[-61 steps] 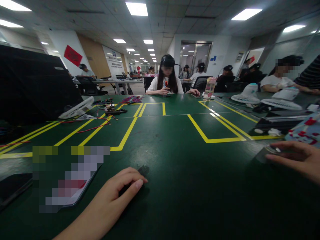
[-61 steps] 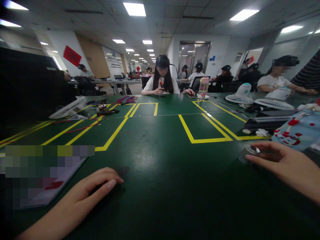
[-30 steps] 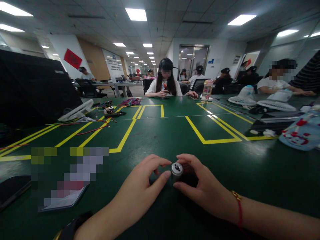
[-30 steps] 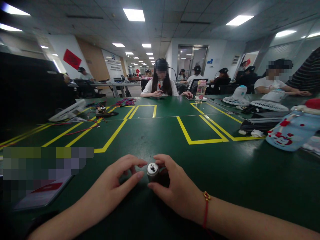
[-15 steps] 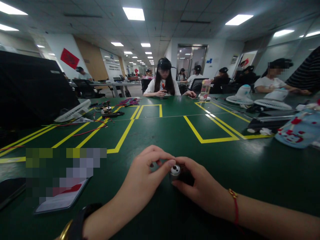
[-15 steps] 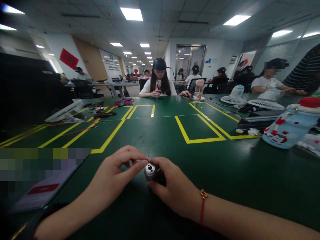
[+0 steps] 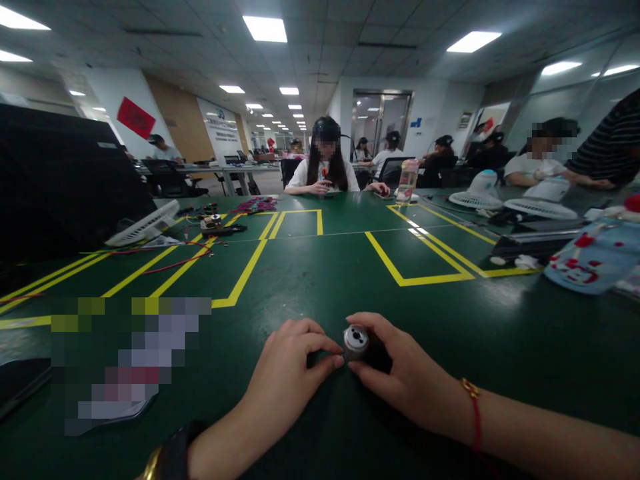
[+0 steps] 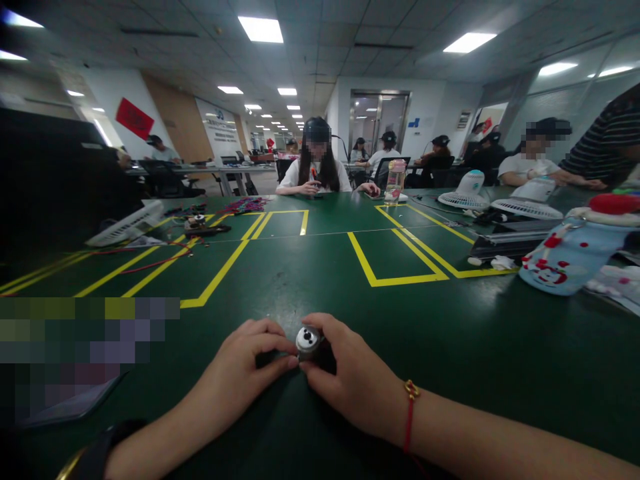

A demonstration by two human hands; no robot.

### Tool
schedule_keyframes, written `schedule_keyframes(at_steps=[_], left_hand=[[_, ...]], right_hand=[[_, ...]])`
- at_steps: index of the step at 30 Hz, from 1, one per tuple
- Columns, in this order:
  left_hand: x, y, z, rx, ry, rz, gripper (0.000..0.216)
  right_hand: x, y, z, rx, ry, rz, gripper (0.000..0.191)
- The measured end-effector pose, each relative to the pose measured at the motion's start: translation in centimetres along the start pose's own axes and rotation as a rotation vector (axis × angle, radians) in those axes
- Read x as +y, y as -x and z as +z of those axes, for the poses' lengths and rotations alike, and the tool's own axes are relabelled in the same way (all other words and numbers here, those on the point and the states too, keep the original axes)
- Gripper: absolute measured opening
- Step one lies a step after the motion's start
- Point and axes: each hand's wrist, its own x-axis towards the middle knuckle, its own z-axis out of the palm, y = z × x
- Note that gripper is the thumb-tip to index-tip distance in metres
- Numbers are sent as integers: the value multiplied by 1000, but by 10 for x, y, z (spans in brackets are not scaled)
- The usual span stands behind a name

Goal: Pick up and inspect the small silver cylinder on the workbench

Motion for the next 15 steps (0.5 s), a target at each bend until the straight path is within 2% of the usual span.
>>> schedule_keyframes(at_steps=[3,6,9,12,15], left_hand=[[1,-1,0,2,6,-3,11],[0,3,-8,5,34,-7,17],[-8,15,-26,7,81,-26,19],[-23,32,-44,15,160,-119,21],[-36,45,-51,15,181,-220,25]], right_hand=[[-1,0,0,2,-10,-2,44],[4,2,-14,53,-5,42,44],[26,10,-49,187,62,163,50],[65,30,-96,374,256,360,58],[103,53,-137,523,438,502,62]])
